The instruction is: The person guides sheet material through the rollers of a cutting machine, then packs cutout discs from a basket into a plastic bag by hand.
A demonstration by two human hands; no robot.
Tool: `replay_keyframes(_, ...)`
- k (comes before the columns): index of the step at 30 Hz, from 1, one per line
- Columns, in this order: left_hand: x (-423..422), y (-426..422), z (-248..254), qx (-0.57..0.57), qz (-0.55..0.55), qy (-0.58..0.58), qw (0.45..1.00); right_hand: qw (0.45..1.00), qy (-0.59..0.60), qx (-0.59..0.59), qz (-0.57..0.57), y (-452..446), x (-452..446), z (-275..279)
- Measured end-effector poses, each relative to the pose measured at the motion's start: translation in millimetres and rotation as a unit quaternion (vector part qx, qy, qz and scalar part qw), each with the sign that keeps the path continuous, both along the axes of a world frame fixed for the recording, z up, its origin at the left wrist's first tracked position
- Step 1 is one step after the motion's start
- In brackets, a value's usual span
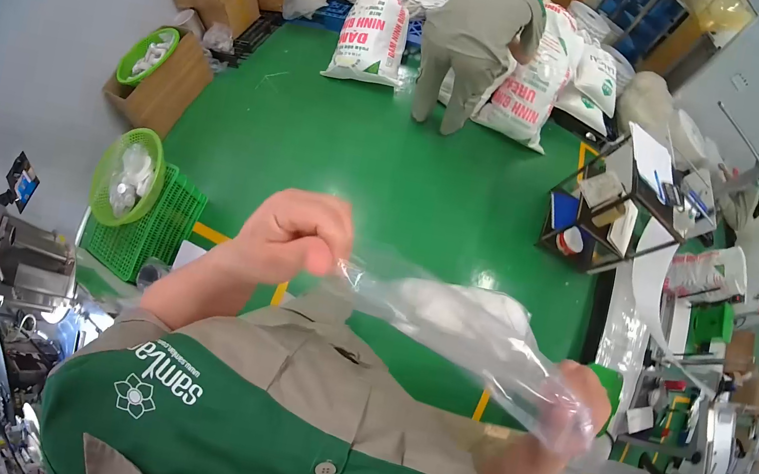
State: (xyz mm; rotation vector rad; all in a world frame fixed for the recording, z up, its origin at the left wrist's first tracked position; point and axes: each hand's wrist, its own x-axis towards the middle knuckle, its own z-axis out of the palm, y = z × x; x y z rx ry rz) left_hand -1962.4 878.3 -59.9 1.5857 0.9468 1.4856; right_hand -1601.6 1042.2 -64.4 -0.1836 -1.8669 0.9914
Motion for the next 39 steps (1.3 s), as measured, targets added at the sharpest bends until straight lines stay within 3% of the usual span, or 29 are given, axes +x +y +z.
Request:
replay_keyframes(1,-12.4,28.1,-9.6,0.000,0.002,-0.002,1.000,1.000,-0.002,0.000,0.002,28.0,-11.9,-7.7)
replay_keyframes(3,-31.2,92.1,-15.2,0.039,0.014,-0.007,0.999,0.966,0.005,-0.184,-0.184,76.1,-48.8,-9.2)
replay_keyframes(6,-67.0,190.8,-28.7,0.011,-0.013,0.079,0.997,0.974,-0.091,-0.043,-0.203,146.4,-84.6,-9.1)
replay_keyframes(7,-80.8,226.2,-30.4,0.010,-0.017,0.073,0.997,0.974,-0.057,-0.124,-0.179,164.2,-99.9,-3.4)
replay_keyframes(8,-95.1,262.0,-27.0,-0.007,-0.050,0.030,0.998,0.973,-0.062,-0.124,-0.186,187.9,-113.5,-0.4)
replay_keyframes(9,-107.3,298.2,-22.4,-0.023,-0.086,-0.010,0.996,0.961,-0.050,-0.074,-0.263,212.4,-124.1,-1.2)
replay_keyframes(12,-133.1,402.8,-3.8,0.013,-0.137,-0.013,0.990,0.951,-0.019,-0.067,-0.302,277.9,-127.8,9.3)
replay_keyframes(15,-138.9,506.7,5.0,0.045,-0.192,-0.069,0.978,0.932,-0.107,-0.001,-0.346,337.6,-144.9,14.2)
replay_keyframes(16,-140.5,541.4,5.2,0.055,-0.199,-0.112,0.972,0.944,-0.051,-0.062,-0.319,362.5,-161.0,13.4)
replay_keyframes(19,-142.4,642.3,9.2,-0.003,-0.249,-0.165,0.954,0.891,-0.175,-0.013,-0.418,438.8,-161.8,-4.9)
replay_keyframes(21,-141.8,702.2,9.2,-0.018,-0.240,-0.175,0.955,0.914,-0.019,-0.213,-0.345,500.6,-170.3,-9.6)
replay_keyframes(22,-147.2,729.9,12.8,-0.032,-0.258,-0.155,0.953,0.975,-0.012,-0.066,-0.211,541.1,-169.0,-16.3)
replay_keyframes(23,-152.4,760.8,17.0,-0.040,-0.272,-0.133,0.952,0.984,0.001,-0.075,-0.161,577.5,-175.5,-10.5)
replay_keyframes(24,-154.7,790.5,18.7,0.023,-0.232,-0.040,0.972,0.990,0.012,-0.086,-0.111,613.7,-181.9,-4.5)
replay_keyframes(25,-154.7,821.1,18.0,0.013,-0.224,-0.040,0.974,0.993,0.001,-0.074,-0.089,650.7,-186.9,-4.3)
replay_keyframes(26,-152.2,855.9,18.2,0.023,-0.204,-0.056,0.977,0.989,0.012,-0.073,-0.129,692.9,-192.5,-9.9)
replay_keyframes(28,-142.0,914.8,14.2,-0.016,-0.201,-0.146,0.969,0.953,0.038,-0.207,-0.217,746.0,-210.8,-4.3)
replay_keyframes(30,-141.0,964.9,19.9,-0.019,-0.238,-0.192,0.952,0.927,0.076,-0.298,-0.212,795.3,-240.5,2.9)
replay_keyframes(32,-136.5,1019.7,17.4,0.049,-0.240,-0.213,0.946,0.923,0.139,-0.301,-0.194,839.8,-291.8,8.0)
replay_keyframes(35,-137.5,1101.4,11.7,0.088,-0.206,-0.164,0.961,0.938,0.096,-0.286,-0.169,897.8,-321.9,-8.3)
replay_keyframes(37,-139.9,1161.0,-8.6,0.126,-0.245,-0.174,0.945,0.939,0.065,-0.276,-0.196,943.3,-337.3,-20.6)
replay_keyframes(38,-146.9,1189.7,-17.0,0.080,-0.321,-0.156,0.931,0.934,0.051,-0.273,-0.226,969.7,-343.1,-24.9)
replay_keyframes(39,-150.8,1218.1,-28.4,0.076,-0.320,-0.166,0.930,0.924,0.032,-0.272,-0.266,998.3,-346.3,-30.0)
